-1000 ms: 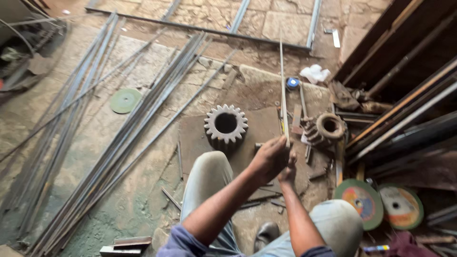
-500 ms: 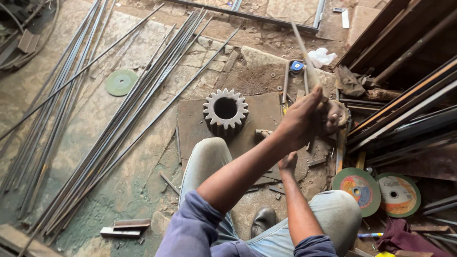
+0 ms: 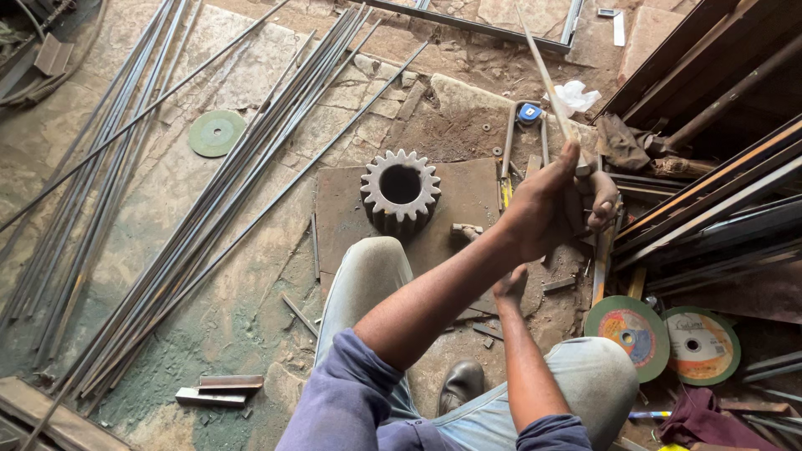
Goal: The person straightens a long metal rod by positioning it against a large gear on a metal plate and striking specific points along the rod with a hammer.
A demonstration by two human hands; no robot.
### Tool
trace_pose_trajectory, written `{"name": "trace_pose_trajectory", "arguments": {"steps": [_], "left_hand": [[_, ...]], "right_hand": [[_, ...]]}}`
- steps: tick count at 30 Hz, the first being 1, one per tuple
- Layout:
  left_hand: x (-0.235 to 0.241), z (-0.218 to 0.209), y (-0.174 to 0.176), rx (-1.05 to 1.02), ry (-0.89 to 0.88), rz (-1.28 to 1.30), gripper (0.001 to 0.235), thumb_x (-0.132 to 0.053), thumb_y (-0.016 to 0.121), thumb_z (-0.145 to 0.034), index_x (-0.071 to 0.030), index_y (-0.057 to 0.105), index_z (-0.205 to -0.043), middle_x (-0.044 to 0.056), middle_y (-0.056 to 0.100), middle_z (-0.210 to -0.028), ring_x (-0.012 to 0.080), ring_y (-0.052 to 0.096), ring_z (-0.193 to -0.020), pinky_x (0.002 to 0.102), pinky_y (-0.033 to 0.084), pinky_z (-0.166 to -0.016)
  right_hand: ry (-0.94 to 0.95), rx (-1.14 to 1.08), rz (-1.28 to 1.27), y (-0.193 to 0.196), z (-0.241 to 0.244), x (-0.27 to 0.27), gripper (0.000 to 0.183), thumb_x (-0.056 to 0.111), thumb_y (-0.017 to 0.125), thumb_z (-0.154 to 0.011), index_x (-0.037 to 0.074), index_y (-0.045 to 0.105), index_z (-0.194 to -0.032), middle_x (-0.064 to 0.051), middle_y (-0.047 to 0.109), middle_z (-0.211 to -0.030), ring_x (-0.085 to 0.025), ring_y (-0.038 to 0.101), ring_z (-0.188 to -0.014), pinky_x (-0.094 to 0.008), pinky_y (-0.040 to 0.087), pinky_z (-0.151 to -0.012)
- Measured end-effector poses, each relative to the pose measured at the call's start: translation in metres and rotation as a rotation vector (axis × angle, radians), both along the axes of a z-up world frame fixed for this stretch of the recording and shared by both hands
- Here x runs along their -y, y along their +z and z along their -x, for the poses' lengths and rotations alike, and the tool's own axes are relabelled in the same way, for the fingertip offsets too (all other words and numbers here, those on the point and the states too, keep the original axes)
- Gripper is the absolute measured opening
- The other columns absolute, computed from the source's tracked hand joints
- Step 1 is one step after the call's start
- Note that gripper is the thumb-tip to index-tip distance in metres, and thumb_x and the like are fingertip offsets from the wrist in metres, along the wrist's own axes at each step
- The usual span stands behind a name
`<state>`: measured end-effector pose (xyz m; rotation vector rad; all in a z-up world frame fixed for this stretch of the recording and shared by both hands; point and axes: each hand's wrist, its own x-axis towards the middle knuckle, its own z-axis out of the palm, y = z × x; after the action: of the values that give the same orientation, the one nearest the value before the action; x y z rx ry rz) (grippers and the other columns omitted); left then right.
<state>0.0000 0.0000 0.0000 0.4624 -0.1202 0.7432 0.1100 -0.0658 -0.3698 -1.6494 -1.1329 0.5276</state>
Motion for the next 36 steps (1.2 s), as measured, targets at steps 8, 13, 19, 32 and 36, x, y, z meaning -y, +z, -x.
{"name": "trace_pose_trajectory", "arguments": {"steps": [8, 13, 19, 32, 36], "left_hand": [[-0.025, 0.022, -0.045, -0.146, 0.011, 0.029, 0.048, -0.053, 0.041, -0.115, -0.009, 0.058, -0.107, 0.010, 0.063, -0.088, 0.0215, 0.062, -0.078, 0.032, 0.050, -0.071], [-0.061, 0.112, -0.163, -0.652, 0.105, 0.357, 0.034, -0.043, 0.055, -0.102, -0.012, 0.069, -0.106, 0.000, 0.063, -0.079, 0.0156, 0.062, -0.059, 0.033, 0.058, -0.054], [-0.011, 0.254, -0.322, -1.361, 0.132, 0.102, 0.041, -0.045, 0.048, -0.100, -0.013, 0.051, -0.075, 0.005, 0.041, -0.049, 0.0187, 0.035, -0.033, 0.037, 0.025, -0.031], [0.016, 0.259, -0.436, -1.893, 0.528, -0.222, 0.059, -0.056, 0.044, -0.100, -0.003, 0.068, -0.088, 0.021, 0.071, -0.085, 0.0425, 0.068, -0.083, 0.050, 0.051, -0.076], [-0.015, 0.234, -0.447, -1.880, 0.450, -0.106, 0.066, -0.064, 0.049, -0.095, -0.003, 0.071, -0.079, 0.020, 0.072, -0.079, 0.0384, 0.072, -0.082, 0.048, 0.052, -0.075]], "right_hand": [[-0.059, -0.138, 0.036, 0.042, 0.025, -0.003, 0.049, 0.037, 0.038, -0.108, -0.004, 0.065, -0.107, -0.017, 0.071, -0.084, -0.022, 0.067, -0.067, -0.038, 0.050, -0.063], [-0.085, -0.111, 0.182, 0.059, 0.031, 0.006, 0.049, 0.036, 0.035, -0.110, 0.002, 0.070, -0.116, -0.019, 0.073, -0.084, -0.019, 0.066, -0.063, -0.034, 0.050, -0.062], [0.017, -0.370, 0.102, 0.042, 0.017, 0.006, 0.035, 0.020, 0.046, -0.103, -0.001, 0.072, -0.112, -0.012, 0.074, -0.116, -0.021, 0.070, -0.066, -0.033, 0.053, -0.056], [0.014, -0.812, 0.844, -0.028, 0.055, 0.014, 0.035, 0.011, 0.063, -0.091, 0.006, 0.054, -0.125, -0.015, 0.059, -0.085, -0.022, 0.056, -0.052, -0.038, 0.045, -0.038], [0.058, -1.014, 0.769, -0.031, 0.055, 0.014, 0.020, 0.015, 0.070, -0.093, 0.001, 0.061, -0.104, -0.013, 0.059, -0.080, -0.020, 0.057, -0.050, -0.034, 0.045, -0.038]]}}
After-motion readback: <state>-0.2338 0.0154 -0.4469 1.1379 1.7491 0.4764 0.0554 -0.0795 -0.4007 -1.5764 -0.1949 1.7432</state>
